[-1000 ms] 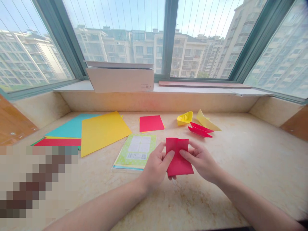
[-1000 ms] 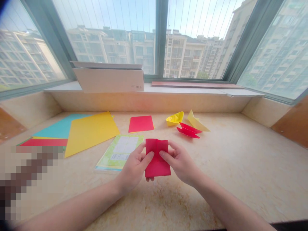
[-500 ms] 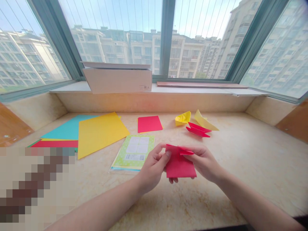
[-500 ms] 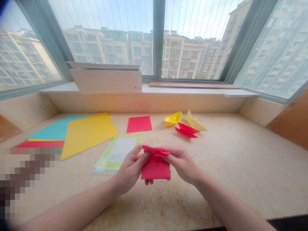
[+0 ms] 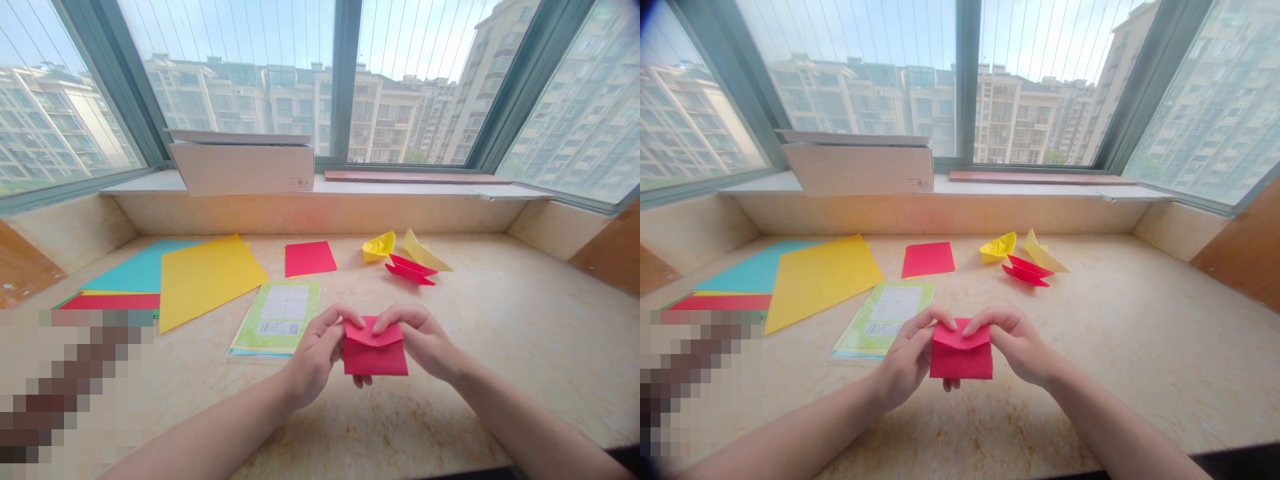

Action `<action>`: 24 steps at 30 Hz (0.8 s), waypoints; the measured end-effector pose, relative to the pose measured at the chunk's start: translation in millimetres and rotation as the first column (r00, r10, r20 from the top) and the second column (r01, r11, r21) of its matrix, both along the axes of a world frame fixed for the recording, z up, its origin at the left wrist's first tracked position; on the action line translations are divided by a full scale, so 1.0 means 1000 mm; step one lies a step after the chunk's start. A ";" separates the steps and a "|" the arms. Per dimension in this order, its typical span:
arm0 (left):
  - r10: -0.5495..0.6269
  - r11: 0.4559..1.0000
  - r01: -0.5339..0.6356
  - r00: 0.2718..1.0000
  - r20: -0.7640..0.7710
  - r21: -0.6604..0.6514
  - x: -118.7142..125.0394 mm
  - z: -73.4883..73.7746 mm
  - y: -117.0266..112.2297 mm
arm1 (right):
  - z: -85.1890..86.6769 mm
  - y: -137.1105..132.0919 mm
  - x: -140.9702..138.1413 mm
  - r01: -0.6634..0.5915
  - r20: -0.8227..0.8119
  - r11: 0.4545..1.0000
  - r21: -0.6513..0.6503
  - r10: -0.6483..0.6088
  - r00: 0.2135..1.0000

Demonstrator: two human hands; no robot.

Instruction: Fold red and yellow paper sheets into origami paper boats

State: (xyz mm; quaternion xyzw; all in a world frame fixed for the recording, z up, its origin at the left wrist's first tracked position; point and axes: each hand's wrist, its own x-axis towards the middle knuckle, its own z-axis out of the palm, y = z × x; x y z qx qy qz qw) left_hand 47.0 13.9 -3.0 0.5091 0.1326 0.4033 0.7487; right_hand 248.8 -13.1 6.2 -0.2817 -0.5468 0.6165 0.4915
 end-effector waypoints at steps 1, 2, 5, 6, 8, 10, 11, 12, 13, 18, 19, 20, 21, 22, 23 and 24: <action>-0.001 1.000 0.001 1.000 0.002 0.003 0.000 0.000 0.000 | 0.000 0.001 0.000 0.036 0.047 0.999 0.035 -0.038 0.998; -0.001 1.000 0.001 1.000 -0.001 0.006 0.000 0.001 0.001 | 0.000 0.002 0.000 0.076 0.095 0.994 0.078 -0.083 0.992; 0.059 0.998 -0.054 0.991 -0.121 0.042 0.001 0.005 -0.001 | 0.001 0.005 0.001 0.188 0.215 0.965 0.183 -0.226 0.950; 0.095 0.994 -0.085 0.978 -0.184 0.062 0.002 0.006 -0.001 | 0.001 0.006 0.001 0.208 0.247 0.959 0.194 -0.253 0.935; 0.164 0.985 -0.141 0.946 -0.279 0.100 0.005 0.007 -0.001 | 0.001 0.008 0.002 0.201 0.280 0.965 0.167 -0.242 0.929; 0.215 0.975 -0.188 0.928 -0.305 0.115 0.007 0.007 0.000 | 0.000 0.009 0.003 0.155 0.266 0.979 0.132 -0.186 0.946; 0.236 0.971 -0.210 0.921 -0.311 0.117 0.007 0.006 0.000 | -0.001 0.009 0.003 0.134 0.253 0.983 0.122 -0.161 0.954; 0.256 0.966 -0.230 0.913 -0.318 0.117 0.008 0.006 0.001 | -0.001 0.009 0.002 0.121 0.246 0.986 0.116 -0.147 0.958; 0.271 0.962 -0.246 0.905 -0.329 0.116 0.008 0.006 0.002 | -0.002 0.009 0.001 0.121 0.248 0.986 0.111 -0.145 0.958; 0.264 0.965 -0.245 0.888 -0.377 0.099 0.006 0.009 0.002 | -0.001 0.010 -0.009 0.178 0.254 0.984 0.017 -0.176 0.951; 0.259 0.966 -0.240 0.890 -0.375 0.095 0.006 0.009 0.001 | -0.001 0.010 -0.010 0.185 0.244 0.983 -0.001 -0.179 0.953; 0.256 0.967 -0.240 0.893 -0.371 0.090 0.006 0.009 0.001 | -0.001 0.011 -0.010 0.191 0.241 0.981 -0.013 -0.183 0.953; 0.257 0.966 -0.242 0.894 -0.367 0.086 0.006 0.009 0.001 | -0.001 0.011 -0.009 0.198 0.244 0.980 -0.018 -0.188 0.951; 0.260 0.966 -0.247 0.894 -0.364 0.083 0.006 0.009 0.001 | -0.001 0.012 -0.008 0.205 0.252 0.979 -0.019 -0.194 0.948; 0.263 0.965 -0.251 0.893 -0.366 0.083 0.006 0.008 0.002 | -0.001 0.012 -0.007 0.212 0.263 0.977 -0.018 -0.200 0.944; 0.268 0.963 -0.254 0.889 -0.371 0.087 0.006 0.008 0.003 | -0.001 0.013 -0.006 0.218 0.276 0.976 -0.019 -0.204 0.939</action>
